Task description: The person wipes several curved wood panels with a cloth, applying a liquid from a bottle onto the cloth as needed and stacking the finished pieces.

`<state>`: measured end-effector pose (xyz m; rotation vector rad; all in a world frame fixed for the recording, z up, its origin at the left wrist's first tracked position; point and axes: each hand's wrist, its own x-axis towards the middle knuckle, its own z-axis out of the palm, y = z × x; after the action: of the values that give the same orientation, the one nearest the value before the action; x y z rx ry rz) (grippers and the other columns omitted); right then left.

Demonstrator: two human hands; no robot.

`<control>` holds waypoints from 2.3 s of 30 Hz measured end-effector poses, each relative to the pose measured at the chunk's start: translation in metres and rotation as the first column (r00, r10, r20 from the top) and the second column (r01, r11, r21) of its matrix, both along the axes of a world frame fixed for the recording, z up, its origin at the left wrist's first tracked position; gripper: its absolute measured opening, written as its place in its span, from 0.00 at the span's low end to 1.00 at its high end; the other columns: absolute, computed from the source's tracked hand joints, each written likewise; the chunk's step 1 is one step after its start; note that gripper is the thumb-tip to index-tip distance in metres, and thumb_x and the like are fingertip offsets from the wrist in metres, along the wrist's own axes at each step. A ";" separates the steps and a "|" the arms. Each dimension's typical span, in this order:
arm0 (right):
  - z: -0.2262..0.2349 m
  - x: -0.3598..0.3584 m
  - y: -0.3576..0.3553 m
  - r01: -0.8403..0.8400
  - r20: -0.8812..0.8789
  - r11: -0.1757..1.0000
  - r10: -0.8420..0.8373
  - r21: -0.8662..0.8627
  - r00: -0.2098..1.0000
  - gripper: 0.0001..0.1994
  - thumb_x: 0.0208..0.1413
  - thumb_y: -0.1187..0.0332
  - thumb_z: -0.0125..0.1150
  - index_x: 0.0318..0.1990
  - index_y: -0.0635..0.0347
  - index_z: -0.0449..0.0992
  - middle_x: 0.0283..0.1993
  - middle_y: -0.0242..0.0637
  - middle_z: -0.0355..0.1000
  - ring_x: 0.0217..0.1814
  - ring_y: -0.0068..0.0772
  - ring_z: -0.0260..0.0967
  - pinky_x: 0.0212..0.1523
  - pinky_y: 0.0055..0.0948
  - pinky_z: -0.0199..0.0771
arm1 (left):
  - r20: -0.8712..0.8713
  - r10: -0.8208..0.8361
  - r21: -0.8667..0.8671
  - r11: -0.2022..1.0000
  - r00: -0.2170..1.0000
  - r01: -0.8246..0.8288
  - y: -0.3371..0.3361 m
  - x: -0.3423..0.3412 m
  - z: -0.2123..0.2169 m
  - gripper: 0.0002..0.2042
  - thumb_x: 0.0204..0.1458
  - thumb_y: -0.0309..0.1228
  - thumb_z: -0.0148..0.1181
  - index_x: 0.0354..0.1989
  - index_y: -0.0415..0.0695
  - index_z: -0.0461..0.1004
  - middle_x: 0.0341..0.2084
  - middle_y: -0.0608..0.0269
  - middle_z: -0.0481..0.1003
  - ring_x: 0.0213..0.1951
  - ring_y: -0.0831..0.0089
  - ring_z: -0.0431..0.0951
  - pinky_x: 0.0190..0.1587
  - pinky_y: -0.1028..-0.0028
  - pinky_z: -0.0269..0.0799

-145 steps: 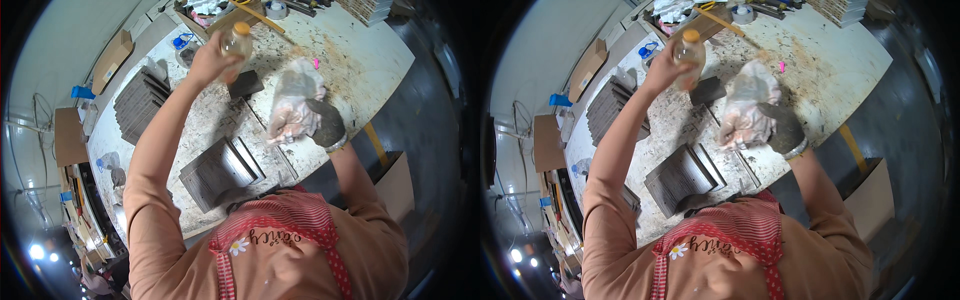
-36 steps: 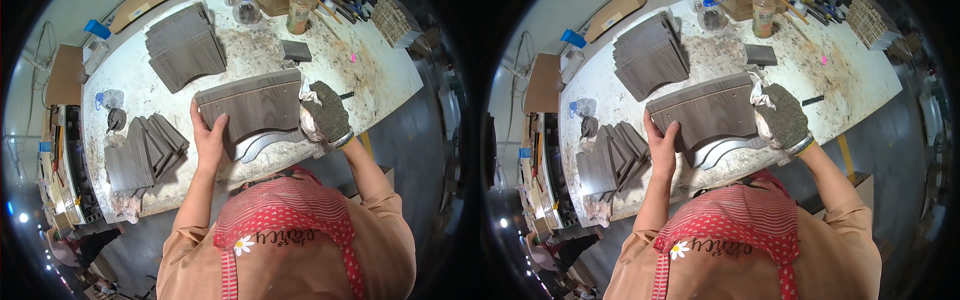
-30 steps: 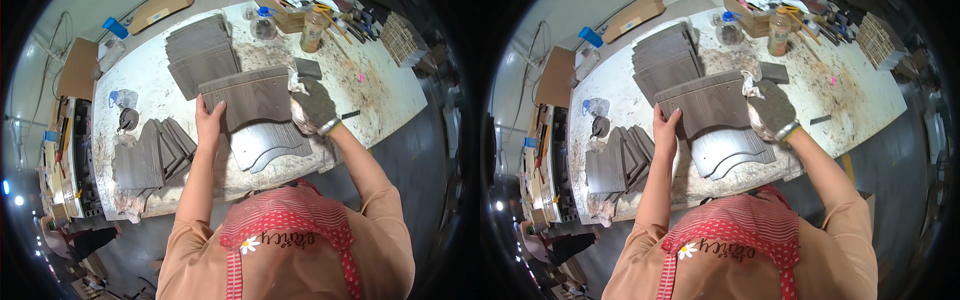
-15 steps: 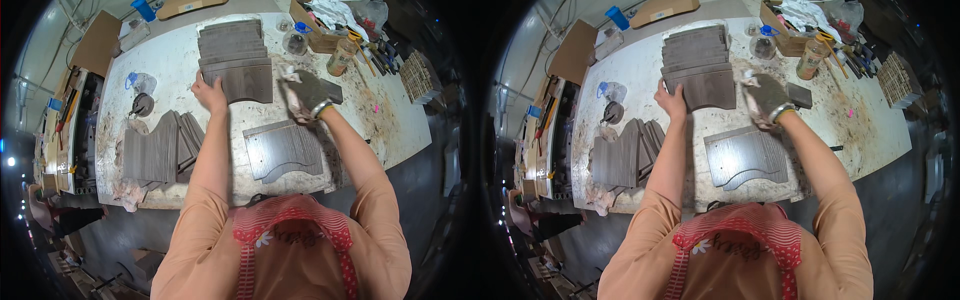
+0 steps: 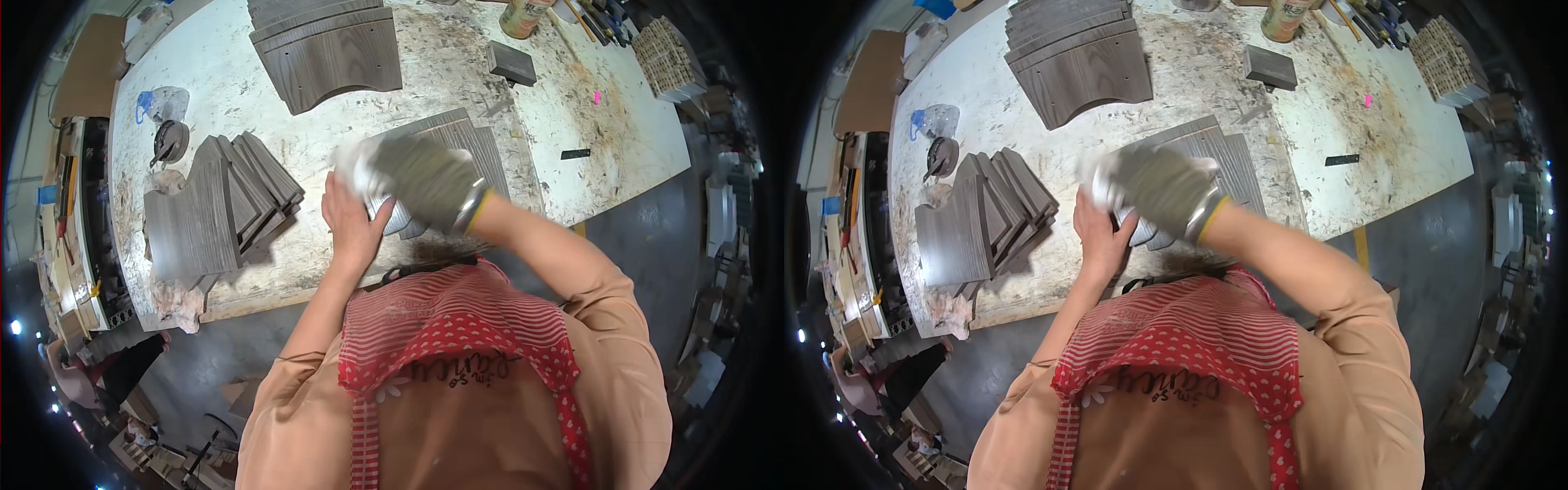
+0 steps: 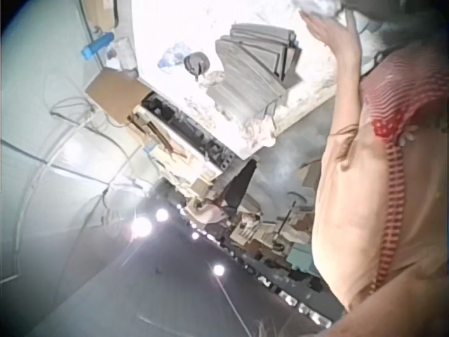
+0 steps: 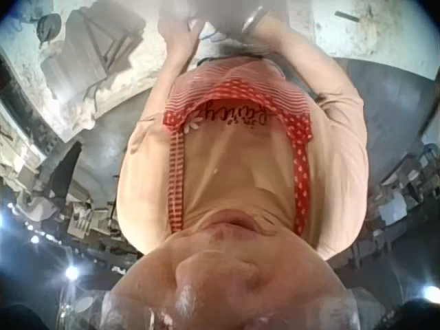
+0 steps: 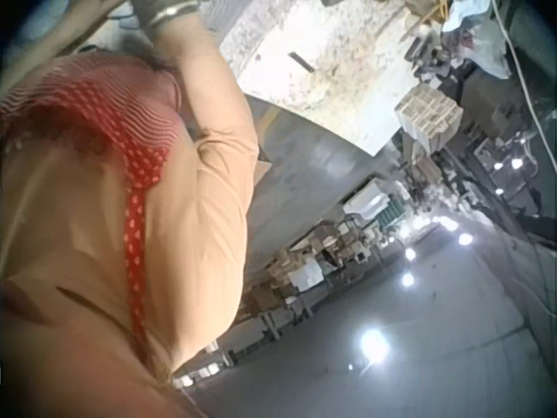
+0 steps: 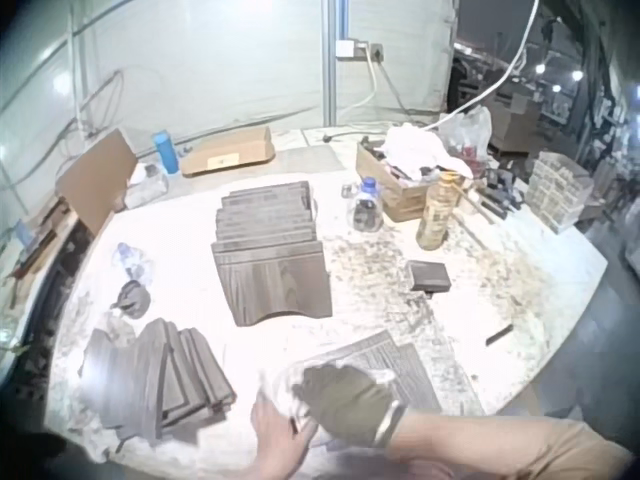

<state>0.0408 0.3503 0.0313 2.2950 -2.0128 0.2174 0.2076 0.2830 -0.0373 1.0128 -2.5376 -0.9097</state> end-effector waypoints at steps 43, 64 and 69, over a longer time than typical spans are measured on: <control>0.020 0.023 0.048 0.093 0.278 0.987 -0.127 0.131 0.952 0.09 0.45 0.75 0.56 0.37 0.61 0.72 0.37 0.43 0.72 0.42 0.41 0.71 0.43 0.34 0.73 | -0.048 -0.247 -0.408 0.889 0.968 0.207 -0.051 -0.088 -0.003 0.13 0.55 0.40 0.52 0.46 0.52 0.76 0.31 0.58 0.74 0.36 0.58 0.73 0.37 0.61 0.68; -0.006 -0.094 0.149 0.526 0.106 0.768 -0.596 0.364 0.796 0.15 0.52 0.68 0.53 0.47 0.59 0.73 0.45 0.48 0.71 0.47 0.49 0.68 0.51 0.42 0.67 | 0.108 -0.476 0.034 0.879 0.873 0.475 -0.063 -0.139 0.019 0.22 0.55 0.50 0.51 0.35 0.39 0.72 0.31 0.45 0.75 0.38 0.46 0.75 0.40 0.55 0.69; 0.022 -0.028 0.074 0.364 0.132 0.917 -0.386 0.164 0.913 0.11 0.57 0.68 0.48 0.42 0.61 0.73 0.40 0.46 0.71 0.44 0.43 0.71 0.47 0.38 0.70 | 0.124 -0.380 -0.218 0.891 0.917 0.399 -0.045 -0.136 0.013 0.20 0.57 0.49 0.48 0.36 0.42 0.71 0.28 0.48 0.75 0.36 0.49 0.76 0.37 0.56 0.72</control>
<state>0.0124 0.4243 0.0530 1.9542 -2.5762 0.2520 0.0716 0.2379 -0.0240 0.4817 -2.8894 -0.6370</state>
